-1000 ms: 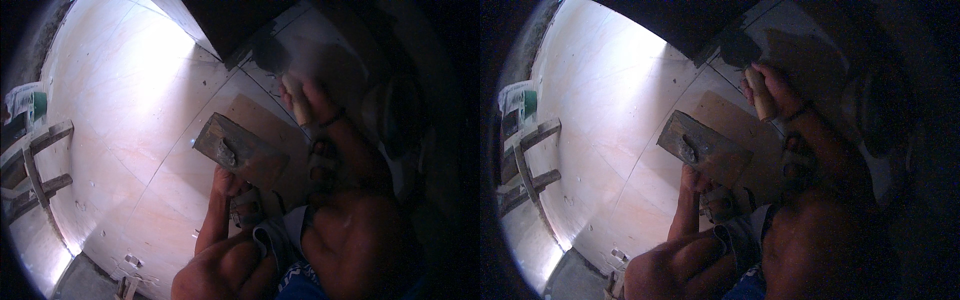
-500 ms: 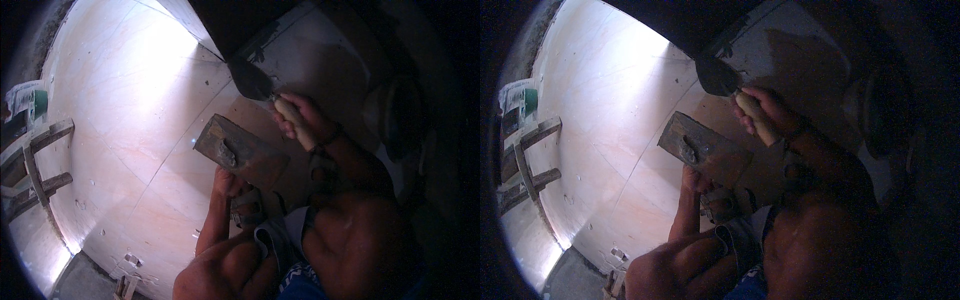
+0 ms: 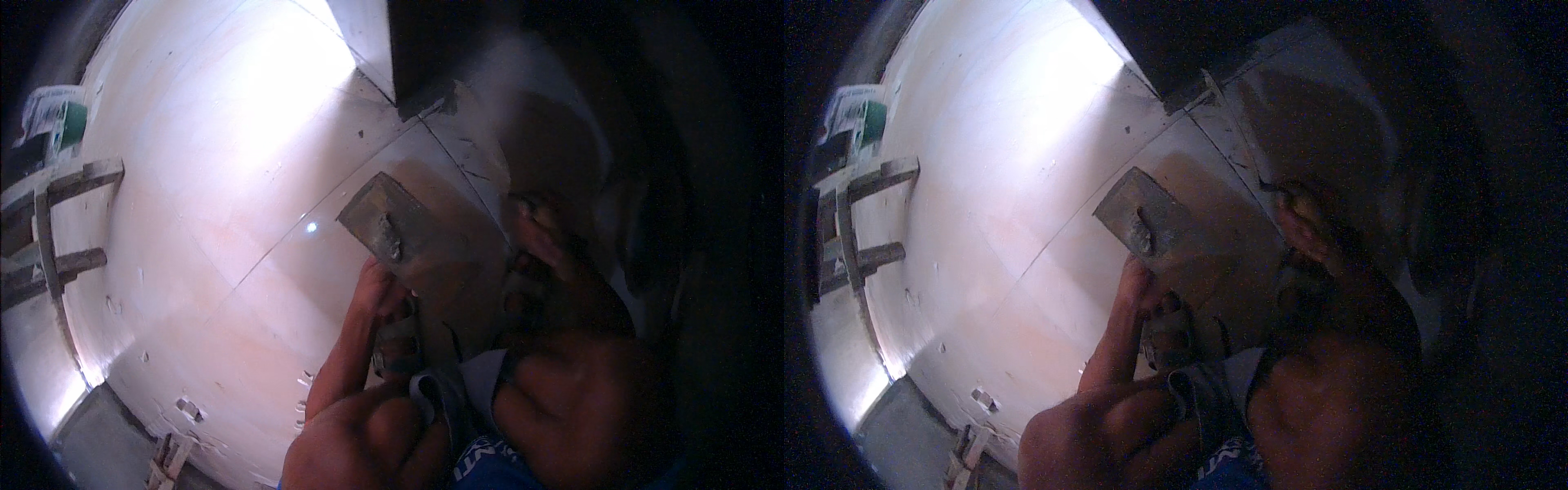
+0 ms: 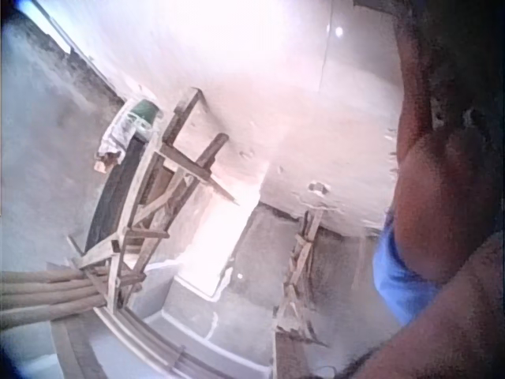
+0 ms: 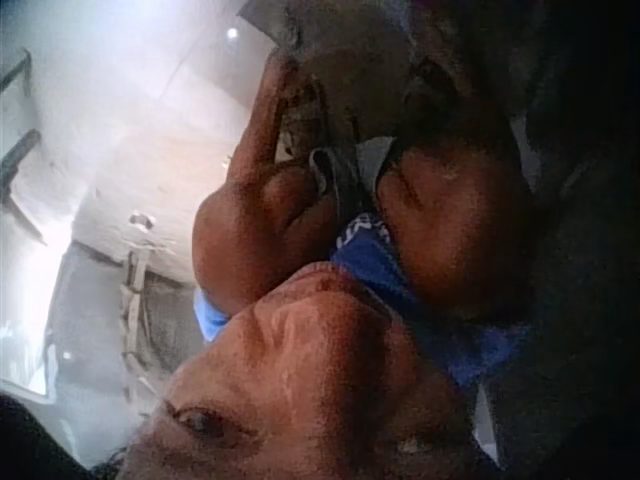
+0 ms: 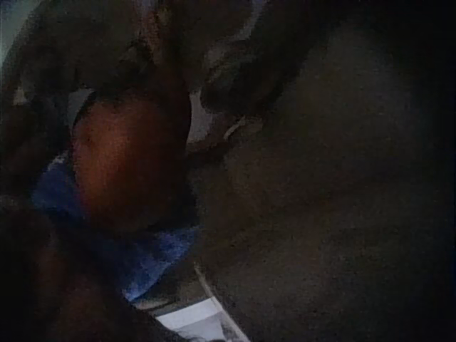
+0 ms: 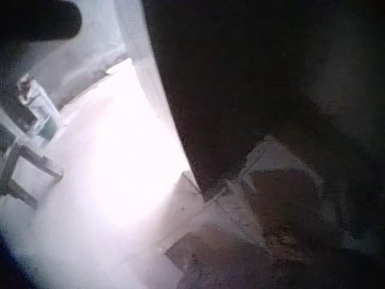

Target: The person applies mortar to a tiled floor using a trowel and a small metal scraper tool while crouched.

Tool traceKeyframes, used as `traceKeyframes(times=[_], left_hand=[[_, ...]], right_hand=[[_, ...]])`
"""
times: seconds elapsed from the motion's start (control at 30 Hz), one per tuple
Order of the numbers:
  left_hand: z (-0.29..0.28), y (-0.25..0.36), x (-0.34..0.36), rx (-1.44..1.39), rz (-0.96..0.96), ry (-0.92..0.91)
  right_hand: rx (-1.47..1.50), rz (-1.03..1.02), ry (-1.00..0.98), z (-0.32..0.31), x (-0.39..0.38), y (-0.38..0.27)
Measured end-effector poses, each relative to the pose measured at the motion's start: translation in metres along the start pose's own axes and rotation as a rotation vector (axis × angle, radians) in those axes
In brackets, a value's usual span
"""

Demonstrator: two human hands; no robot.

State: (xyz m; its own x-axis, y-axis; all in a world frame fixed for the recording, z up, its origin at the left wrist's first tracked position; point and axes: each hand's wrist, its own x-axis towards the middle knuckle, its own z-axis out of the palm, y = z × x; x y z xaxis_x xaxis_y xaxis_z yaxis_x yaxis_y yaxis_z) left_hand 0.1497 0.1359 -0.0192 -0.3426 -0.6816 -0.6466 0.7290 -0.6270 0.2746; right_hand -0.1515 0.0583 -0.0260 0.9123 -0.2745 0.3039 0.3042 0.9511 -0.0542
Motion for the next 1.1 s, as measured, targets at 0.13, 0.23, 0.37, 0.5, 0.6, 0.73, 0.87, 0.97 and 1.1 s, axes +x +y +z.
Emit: traceKeyframes(times=[0.13,0.23,0.37,0.5,0.6,0.73,0.87,0.97,1.1], left_hand=[[0.006,0.016,-0.006,0.147,0.003,0.022],[0.007,0.030,-0.006,0.032,-0.127,-0.087],[0.003,0.025,-0.004,0.068,-0.068,-0.167],[0.010,0.037,-0.012,0.413,-0.124,-0.149],[0.016,0.039,-0.018,0.365,-0.150,-0.123],[-0.011,0.027,-0.016,-0.010,-0.177,-0.262],[-0.030,0.027,-0.007,0.027,-0.211,-0.266],[-0.019,0.033,-0.005,0.061,-0.154,-0.188],[-0.014,0.054,-0.022,0.063,-0.045,-0.073]], right_hand=[[1.508,0.035,-0.289,0.056,0.027,0.010],[2.736,-0.174,-0.628,0.127,0.046,0.013],[3.575,-0.844,-1.250,0.128,0.035,-0.019],[3.607,-1.764,-2.010,0.114,0.041,-0.054],[3.239,-2.244,-2.284,0.118,0.047,-0.068],[2.772,-2.530,-2.425,0.138,0.060,-0.081],[2.782,-2.176,-2.581,0.157,0.047,-0.084],[2.998,-1.685,-2.506,0.169,0.027,-0.082],[2.924,-0.178,-3.257,0.157,0.080,-0.023]])
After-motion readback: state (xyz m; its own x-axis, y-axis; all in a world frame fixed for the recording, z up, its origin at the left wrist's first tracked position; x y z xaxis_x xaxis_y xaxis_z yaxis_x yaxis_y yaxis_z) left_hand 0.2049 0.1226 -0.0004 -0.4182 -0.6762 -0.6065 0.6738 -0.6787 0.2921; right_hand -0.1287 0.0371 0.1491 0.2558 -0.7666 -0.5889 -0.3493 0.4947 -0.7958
